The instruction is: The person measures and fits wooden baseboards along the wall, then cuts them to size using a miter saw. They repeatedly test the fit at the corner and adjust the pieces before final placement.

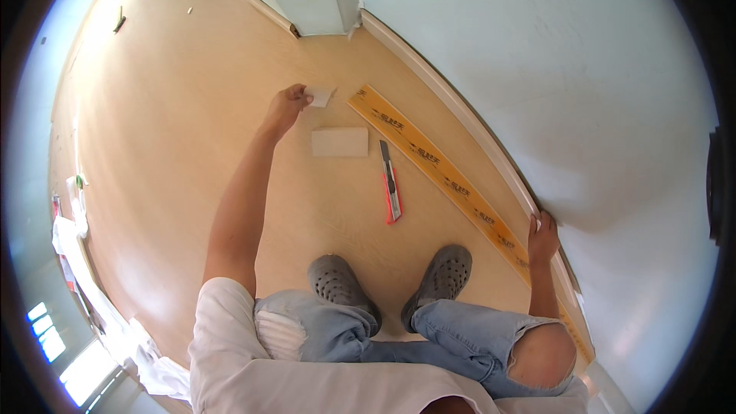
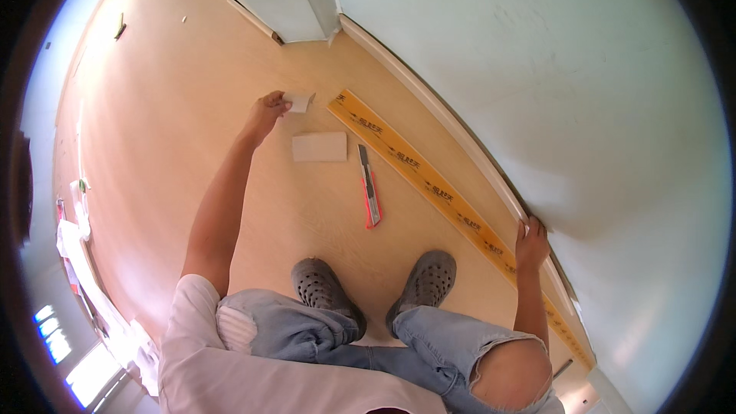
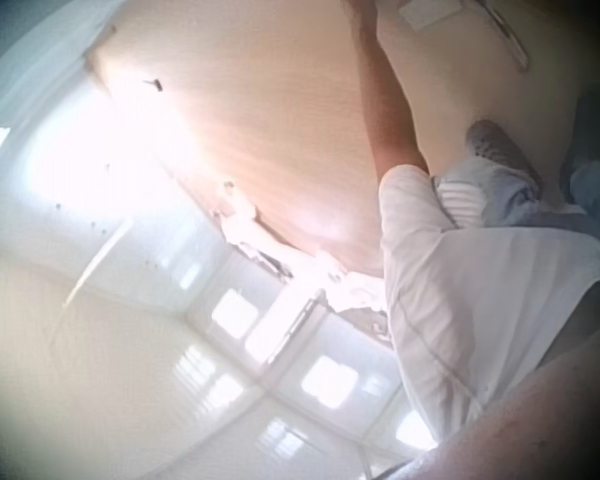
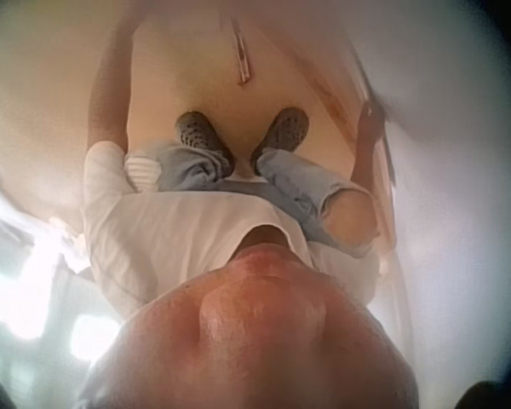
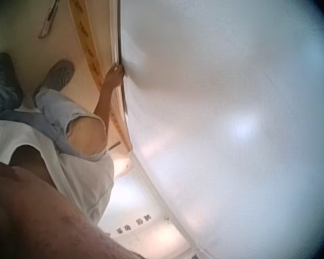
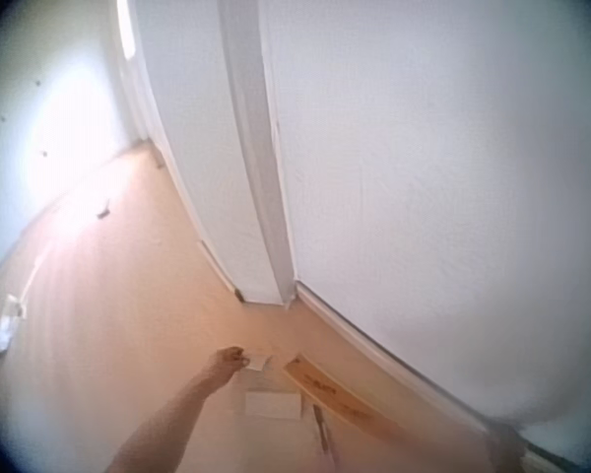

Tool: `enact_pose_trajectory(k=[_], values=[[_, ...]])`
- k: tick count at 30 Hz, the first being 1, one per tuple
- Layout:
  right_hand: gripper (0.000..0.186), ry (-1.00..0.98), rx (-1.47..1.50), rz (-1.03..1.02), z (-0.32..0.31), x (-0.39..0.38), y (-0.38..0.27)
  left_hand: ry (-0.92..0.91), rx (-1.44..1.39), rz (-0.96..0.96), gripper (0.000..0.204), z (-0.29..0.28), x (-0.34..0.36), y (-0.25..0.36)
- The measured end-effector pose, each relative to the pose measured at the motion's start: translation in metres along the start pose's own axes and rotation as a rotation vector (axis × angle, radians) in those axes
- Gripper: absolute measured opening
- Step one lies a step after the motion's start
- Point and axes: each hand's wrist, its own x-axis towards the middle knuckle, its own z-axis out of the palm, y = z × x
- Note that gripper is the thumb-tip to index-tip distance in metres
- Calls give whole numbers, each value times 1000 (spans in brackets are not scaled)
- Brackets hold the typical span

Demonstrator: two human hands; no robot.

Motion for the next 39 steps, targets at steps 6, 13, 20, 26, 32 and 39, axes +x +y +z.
enact_pose_trajectory(k=[6, 13, 20, 26, 32, 39], values=[[24, 254, 0, -124, -4, 13, -32, 490, 228, 237, 30, 23, 30, 29], [25, 226, 50, -85, 21, 29, -42, 493, 197, 165, 27, 54, 78, 49], [25, 177, 40, -15, 26, 27, -38, 627, 250, 223, 29, 93, 102, 71], [23, 126, 54, 3, 20, 30, -39, 694, 240, 294, 29, 98, 122, 74], [23, 181, 99, -56, 21, 32, -41, 660, 409, 321, 26, 98, 133, 80], [23, 102, 52, 13, 16, 30, -41, 608, 636, 298, 32, 97, 138, 86]])
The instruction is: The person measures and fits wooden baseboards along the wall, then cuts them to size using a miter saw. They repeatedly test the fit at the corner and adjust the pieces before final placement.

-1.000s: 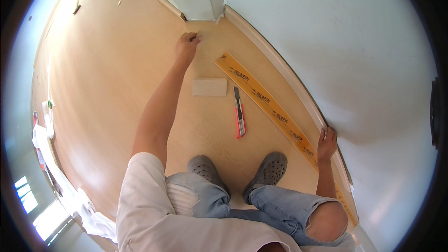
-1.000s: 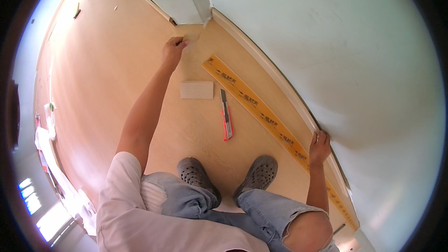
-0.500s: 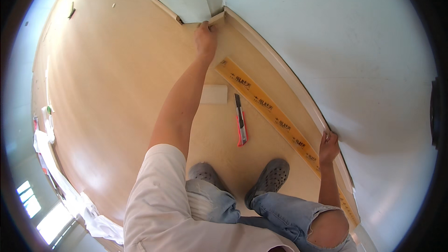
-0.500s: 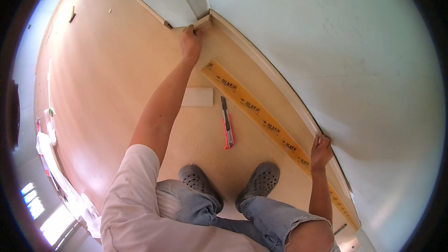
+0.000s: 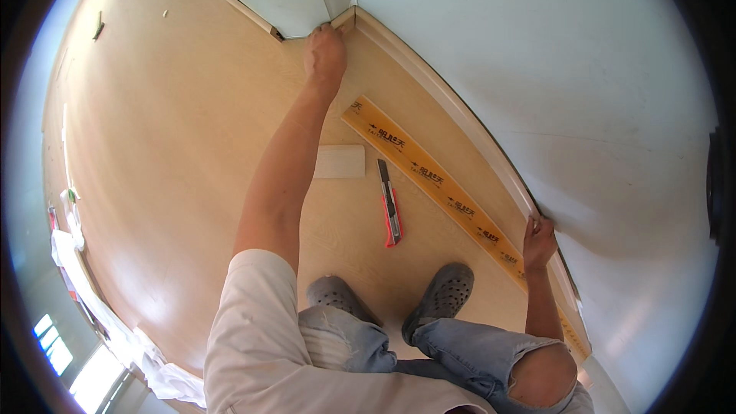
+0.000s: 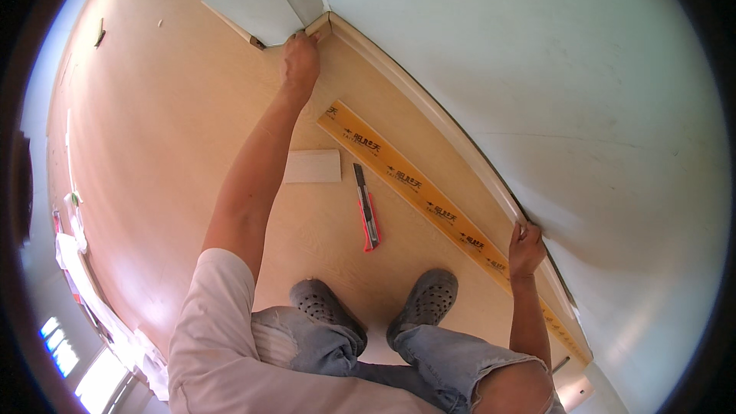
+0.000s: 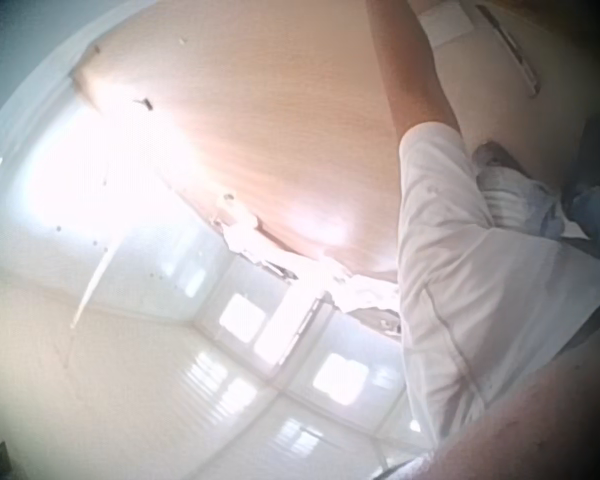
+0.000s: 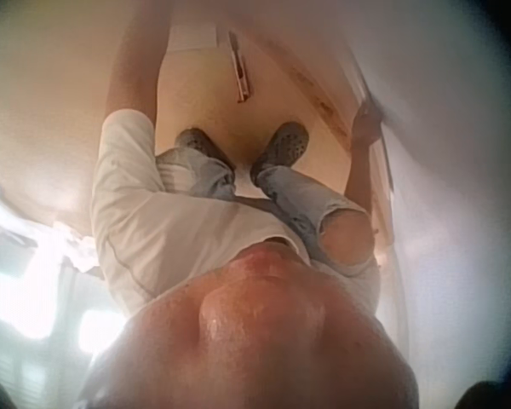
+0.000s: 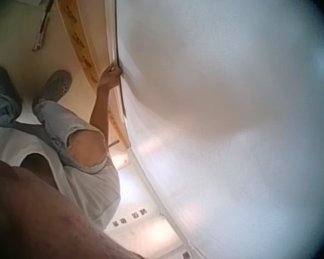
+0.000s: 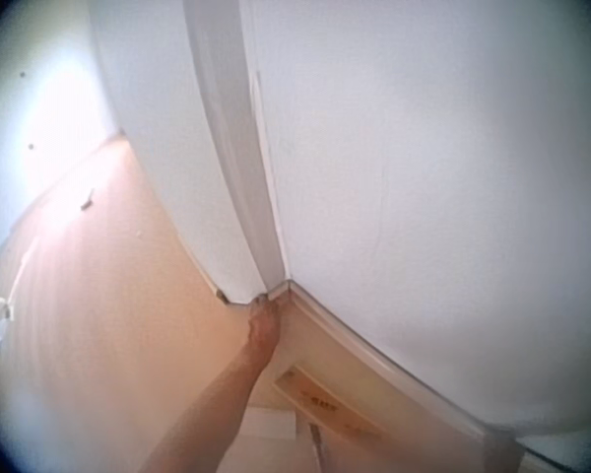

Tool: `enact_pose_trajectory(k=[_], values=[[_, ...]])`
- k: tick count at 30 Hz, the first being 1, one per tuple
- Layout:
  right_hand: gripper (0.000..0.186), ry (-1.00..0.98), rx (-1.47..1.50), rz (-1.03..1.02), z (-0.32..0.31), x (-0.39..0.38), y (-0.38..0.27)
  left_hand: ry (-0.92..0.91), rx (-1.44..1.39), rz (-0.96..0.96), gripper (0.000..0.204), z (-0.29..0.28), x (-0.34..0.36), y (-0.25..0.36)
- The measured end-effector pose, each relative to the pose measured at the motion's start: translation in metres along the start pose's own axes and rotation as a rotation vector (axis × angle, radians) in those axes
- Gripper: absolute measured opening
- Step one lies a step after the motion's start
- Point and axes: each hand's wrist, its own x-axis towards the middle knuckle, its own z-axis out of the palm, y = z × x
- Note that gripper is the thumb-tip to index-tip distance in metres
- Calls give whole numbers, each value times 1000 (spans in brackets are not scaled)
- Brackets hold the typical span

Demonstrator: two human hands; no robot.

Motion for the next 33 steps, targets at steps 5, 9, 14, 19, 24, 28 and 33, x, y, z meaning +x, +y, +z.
enact_pose_trajectory(k=[5, 9, 14, 19, 24, 28, 33], values=[[25, -11, 16, 69, 3, 0, 1, 32, 23, 43, 32, 5, 4, -9], [27, 19, -23, 92, 8, 1, -3, 56, 33, 36, 33, 7, 8, -9], [32, 32, 351, 306, 8, -9, -18, -28, 20, -42, 34, 0, 7, -4], [41, -83, 1433, 1256, -19, -16, -35, -30, -3, -59, 36, -4, 6, -5], [45, -104, 1687, 1131, 2, -17, 1, -60, -4, -79, 39, -1, 9, -2], [42, -88, 1690, 1139, 12, -19, 2, -83, -19, -118, 40, -1, 10, 0], [39, -97, 1701, 1106, 11, -18, -3, -86, -16, -120, 38, 2, 9, -5]])
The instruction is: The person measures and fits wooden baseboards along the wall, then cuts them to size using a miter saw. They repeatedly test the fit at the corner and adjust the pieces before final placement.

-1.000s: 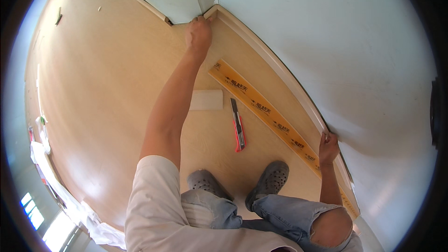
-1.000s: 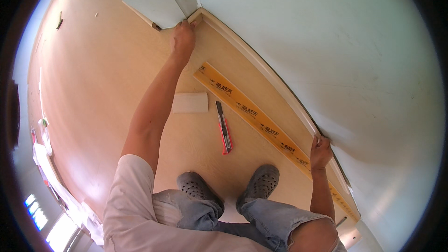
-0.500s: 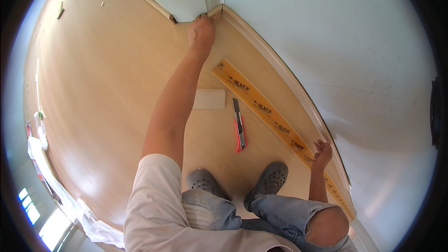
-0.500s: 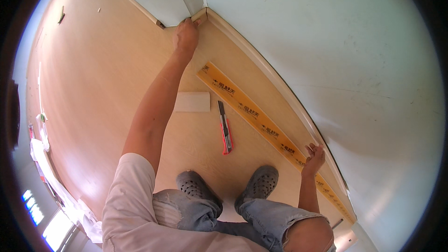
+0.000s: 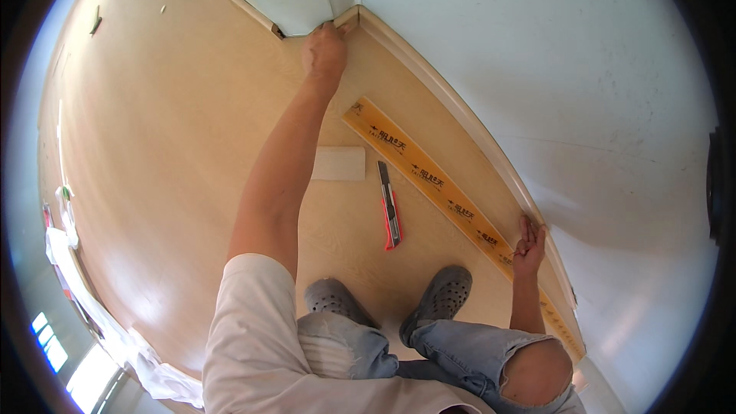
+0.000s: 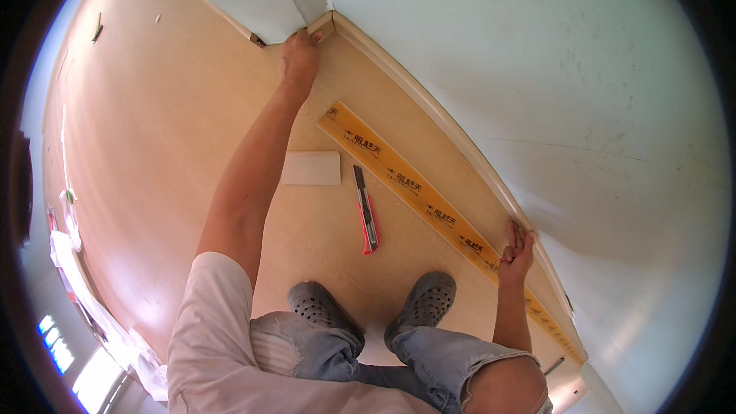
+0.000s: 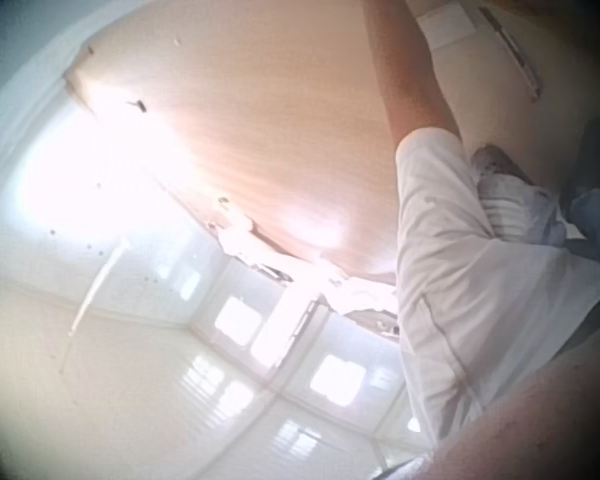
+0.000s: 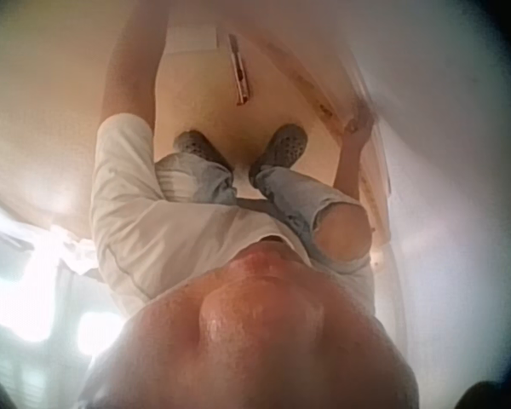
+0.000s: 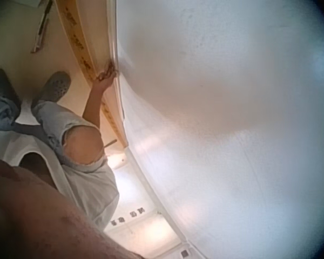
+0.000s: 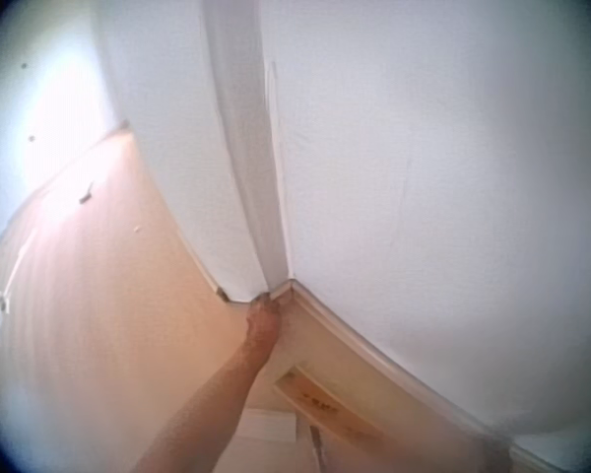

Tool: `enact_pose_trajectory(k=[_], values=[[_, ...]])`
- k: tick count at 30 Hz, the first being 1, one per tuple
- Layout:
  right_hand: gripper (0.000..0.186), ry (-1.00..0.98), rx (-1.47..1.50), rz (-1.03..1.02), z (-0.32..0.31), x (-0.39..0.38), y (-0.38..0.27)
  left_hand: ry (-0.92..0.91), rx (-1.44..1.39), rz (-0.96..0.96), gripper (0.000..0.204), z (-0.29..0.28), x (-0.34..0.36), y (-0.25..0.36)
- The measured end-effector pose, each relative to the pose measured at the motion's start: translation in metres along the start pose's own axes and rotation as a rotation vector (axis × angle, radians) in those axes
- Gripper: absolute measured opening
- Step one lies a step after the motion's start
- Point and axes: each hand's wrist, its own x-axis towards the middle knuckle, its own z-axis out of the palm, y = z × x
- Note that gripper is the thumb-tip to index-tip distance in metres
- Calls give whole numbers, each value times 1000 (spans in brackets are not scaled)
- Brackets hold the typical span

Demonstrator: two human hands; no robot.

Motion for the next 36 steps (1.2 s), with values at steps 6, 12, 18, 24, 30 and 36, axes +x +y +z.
enact_pose_trajectory(k=[6, 12, 18, 24, 30, 36], values=[[42, -9, -33, -6, 7, -4, -3, 18, -56, -33, 38, -5, -3, 4], [47, -9, -7, 42, 3, 0, -2, 59, -144, -68, 42, -2, -5, 4], [50, 45, -57, 34, 13, -3, -4, 64, -270, -77, 49, -3, -5, -2], [53, 25, -130, 16, 21, -8, -2, 52, -217, 36, 48, -23, -30, -26], [57, 22, -160, 13, -9, 6, 2, -476, 10, 305, 64, -91, -158, -57], [59, 18, -178, 35, 2, 4, -1, -399, 133, 484, 78, -102, -217, -81]])
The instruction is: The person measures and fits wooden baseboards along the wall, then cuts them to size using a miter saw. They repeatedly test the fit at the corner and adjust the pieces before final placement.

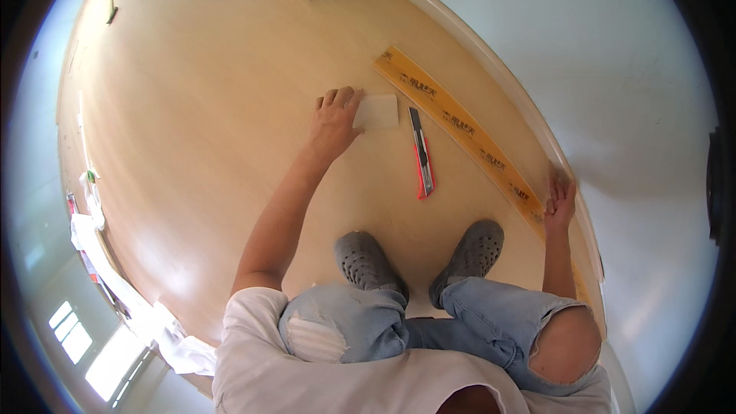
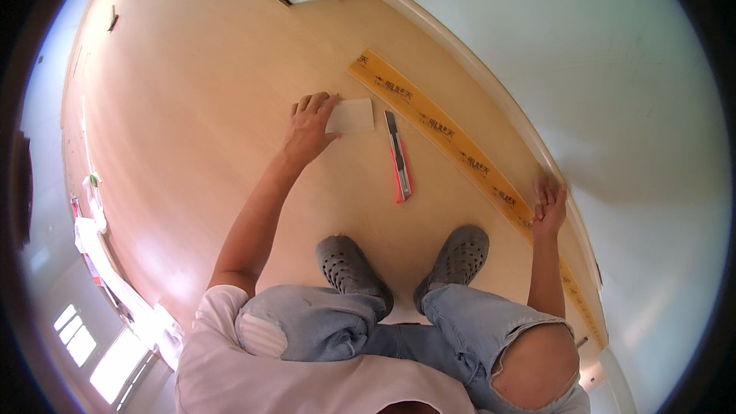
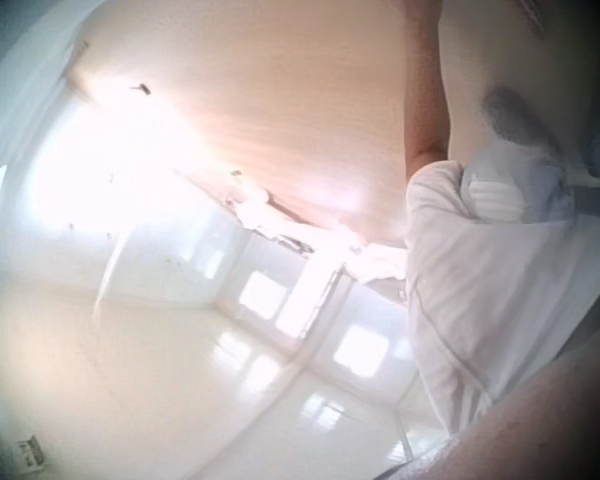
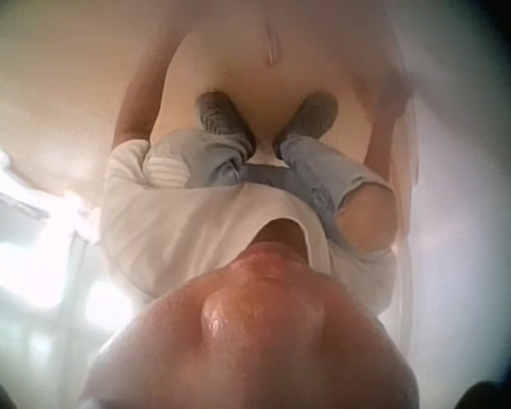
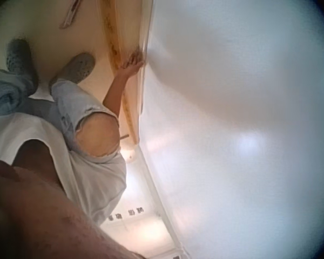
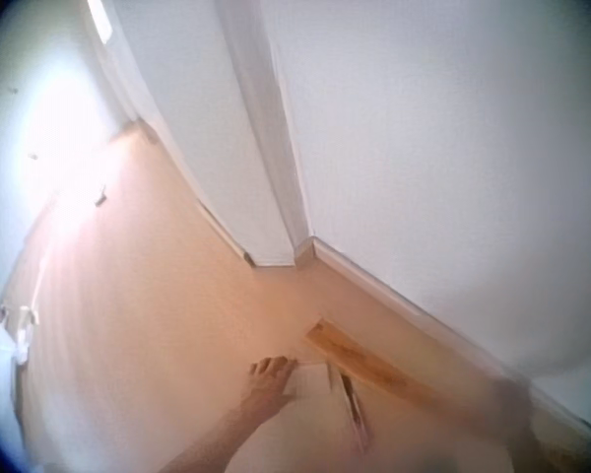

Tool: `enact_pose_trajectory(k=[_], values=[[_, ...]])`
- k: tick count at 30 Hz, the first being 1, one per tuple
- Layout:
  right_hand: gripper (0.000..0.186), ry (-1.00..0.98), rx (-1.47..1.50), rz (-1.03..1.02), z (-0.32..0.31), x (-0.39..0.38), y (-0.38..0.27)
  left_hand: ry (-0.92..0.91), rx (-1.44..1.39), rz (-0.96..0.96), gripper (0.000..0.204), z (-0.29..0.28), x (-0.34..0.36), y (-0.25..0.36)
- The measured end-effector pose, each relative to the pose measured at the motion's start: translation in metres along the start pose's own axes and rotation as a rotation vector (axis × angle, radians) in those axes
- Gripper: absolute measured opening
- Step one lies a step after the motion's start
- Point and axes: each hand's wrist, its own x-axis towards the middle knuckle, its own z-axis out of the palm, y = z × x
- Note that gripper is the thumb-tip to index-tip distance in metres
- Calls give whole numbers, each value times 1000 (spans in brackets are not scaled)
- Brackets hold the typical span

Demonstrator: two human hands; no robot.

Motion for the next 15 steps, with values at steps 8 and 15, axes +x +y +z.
enact_pose_trajectory(k=[8, 15], values=[[57, -56, -95, 36, -8, -6, 1, 74, 187, 125, 51, -9, 43, -30], [55, -264, -490, 58, 27, -55, -19, 495, 23, 168, 26, -23, 101, -87]])
